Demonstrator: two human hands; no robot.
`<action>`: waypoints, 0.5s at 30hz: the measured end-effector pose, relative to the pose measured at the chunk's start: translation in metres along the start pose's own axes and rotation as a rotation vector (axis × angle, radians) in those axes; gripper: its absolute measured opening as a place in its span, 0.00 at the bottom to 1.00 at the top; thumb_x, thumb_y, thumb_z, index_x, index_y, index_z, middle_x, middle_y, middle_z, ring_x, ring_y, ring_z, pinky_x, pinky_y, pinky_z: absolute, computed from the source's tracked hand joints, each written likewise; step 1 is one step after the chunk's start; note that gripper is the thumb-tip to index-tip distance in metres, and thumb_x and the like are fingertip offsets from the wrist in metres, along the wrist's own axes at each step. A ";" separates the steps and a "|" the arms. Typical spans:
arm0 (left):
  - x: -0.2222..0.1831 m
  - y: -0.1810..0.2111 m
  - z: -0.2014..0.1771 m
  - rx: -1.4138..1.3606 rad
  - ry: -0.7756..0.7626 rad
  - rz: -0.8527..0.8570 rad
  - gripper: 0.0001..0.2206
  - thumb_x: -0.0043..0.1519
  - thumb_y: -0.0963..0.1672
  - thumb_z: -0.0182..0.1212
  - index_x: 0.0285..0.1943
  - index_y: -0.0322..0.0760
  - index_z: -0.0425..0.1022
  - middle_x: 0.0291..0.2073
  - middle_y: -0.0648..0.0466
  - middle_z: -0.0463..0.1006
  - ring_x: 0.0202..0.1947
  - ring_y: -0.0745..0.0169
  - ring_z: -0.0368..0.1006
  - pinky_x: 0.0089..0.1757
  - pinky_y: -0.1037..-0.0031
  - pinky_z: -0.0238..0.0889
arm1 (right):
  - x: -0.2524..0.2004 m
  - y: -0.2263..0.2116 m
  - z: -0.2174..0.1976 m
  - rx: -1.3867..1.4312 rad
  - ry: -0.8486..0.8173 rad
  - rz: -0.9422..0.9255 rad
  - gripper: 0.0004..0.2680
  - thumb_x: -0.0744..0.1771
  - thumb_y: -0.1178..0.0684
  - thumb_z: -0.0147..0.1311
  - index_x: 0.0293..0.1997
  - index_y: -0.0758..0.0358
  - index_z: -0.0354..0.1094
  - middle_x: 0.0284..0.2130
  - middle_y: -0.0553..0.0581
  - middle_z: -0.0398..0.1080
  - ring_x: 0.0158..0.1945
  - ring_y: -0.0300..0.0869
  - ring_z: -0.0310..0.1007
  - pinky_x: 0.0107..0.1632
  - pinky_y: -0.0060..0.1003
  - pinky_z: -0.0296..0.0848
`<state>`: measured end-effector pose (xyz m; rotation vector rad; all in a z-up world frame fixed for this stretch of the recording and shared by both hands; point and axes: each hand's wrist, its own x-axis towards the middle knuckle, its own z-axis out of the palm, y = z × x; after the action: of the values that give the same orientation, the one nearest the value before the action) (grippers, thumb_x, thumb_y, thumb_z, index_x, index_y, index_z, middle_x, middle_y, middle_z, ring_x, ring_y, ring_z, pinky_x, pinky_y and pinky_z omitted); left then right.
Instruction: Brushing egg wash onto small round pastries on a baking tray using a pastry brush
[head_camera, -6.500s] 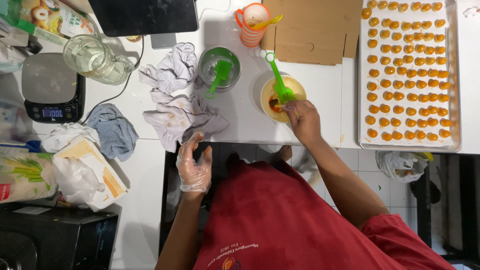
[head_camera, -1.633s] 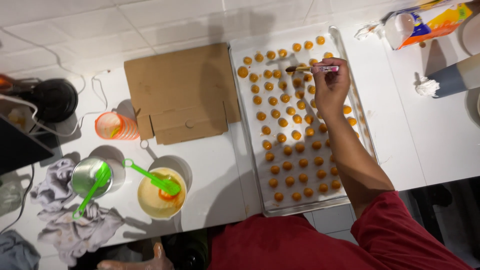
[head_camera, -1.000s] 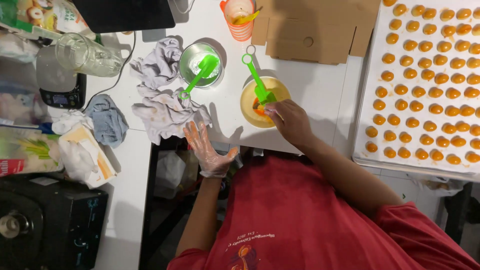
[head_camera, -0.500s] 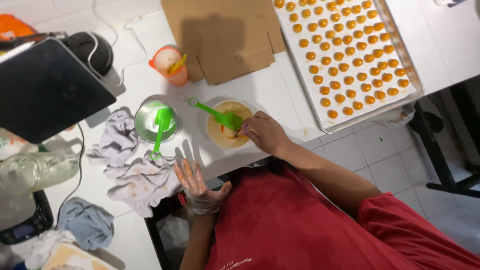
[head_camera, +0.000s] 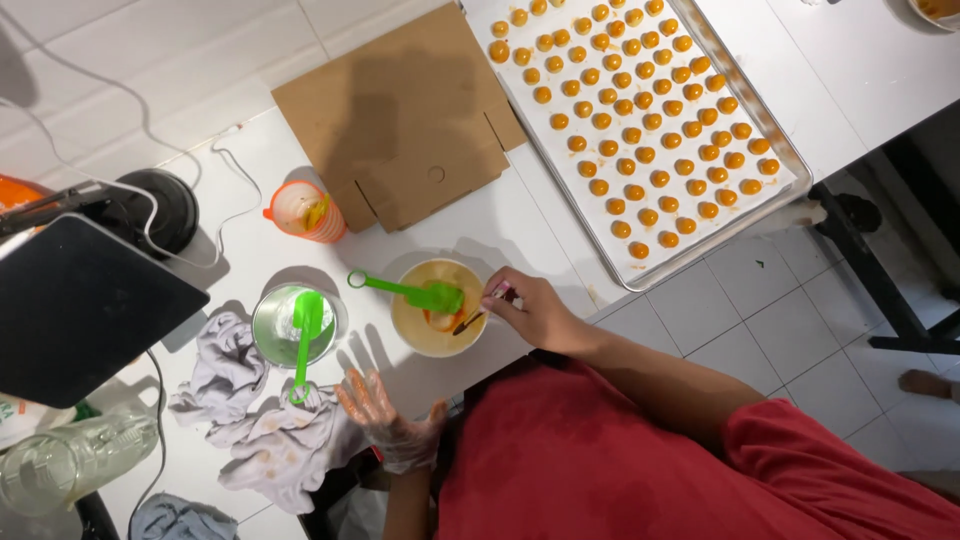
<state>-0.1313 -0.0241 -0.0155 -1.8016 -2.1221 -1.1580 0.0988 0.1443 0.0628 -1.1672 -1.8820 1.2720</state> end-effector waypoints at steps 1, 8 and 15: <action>-0.002 0.001 0.000 0.032 -0.058 -0.101 0.49 0.55 0.66 0.48 0.70 0.20 0.60 0.71 0.24 0.57 0.74 0.14 0.40 0.66 0.30 0.45 | 0.001 -0.009 -0.012 0.178 0.072 0.144 0.03 0.69 0.53 0.58 0.41 0.57 0.70 0.30 0.48 0.77 0.27 0.30 0.66 0.32 0.26 0.64; 0.007 0.028 0.007 0.141 0.101 0.016 0.45 0.59 0.63 0.50 0.73 0.26 0.54 0.68 0.27 0.60 0.69 0.18 0.59 0.66 0.25 0.46 | 0.049 0.022 -0.169 0.578 0.316 0.196 0.04 0.71 0.65 0.49 0.46 0.64 0.69 0.36 0.59 0.76 0.40 0.41 0.79 0.50 0.35 0.83; 0.018 0.079 0.028 0.298 0.230 -0.237 0.45 0.62 0.63 0.44 0.71 0.18 0.61 0.70 0.25 0.62 0.74 0.19 0.48 0.66 0.33 0.48 | 0.153 0.111 -0.286 0.101 0.673 -0.189 0.07 0.71 0.64 0.59 0.47 0.61 0.62 0.39 0.58 0.75 0.43 0.41 0.77 0.44 0.30 0.77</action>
<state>-0.0555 0.0064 0.0114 -1.2570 -2.2678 -0.9737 0.3041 0.4184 0.0669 -1.1458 -1.3689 0.7300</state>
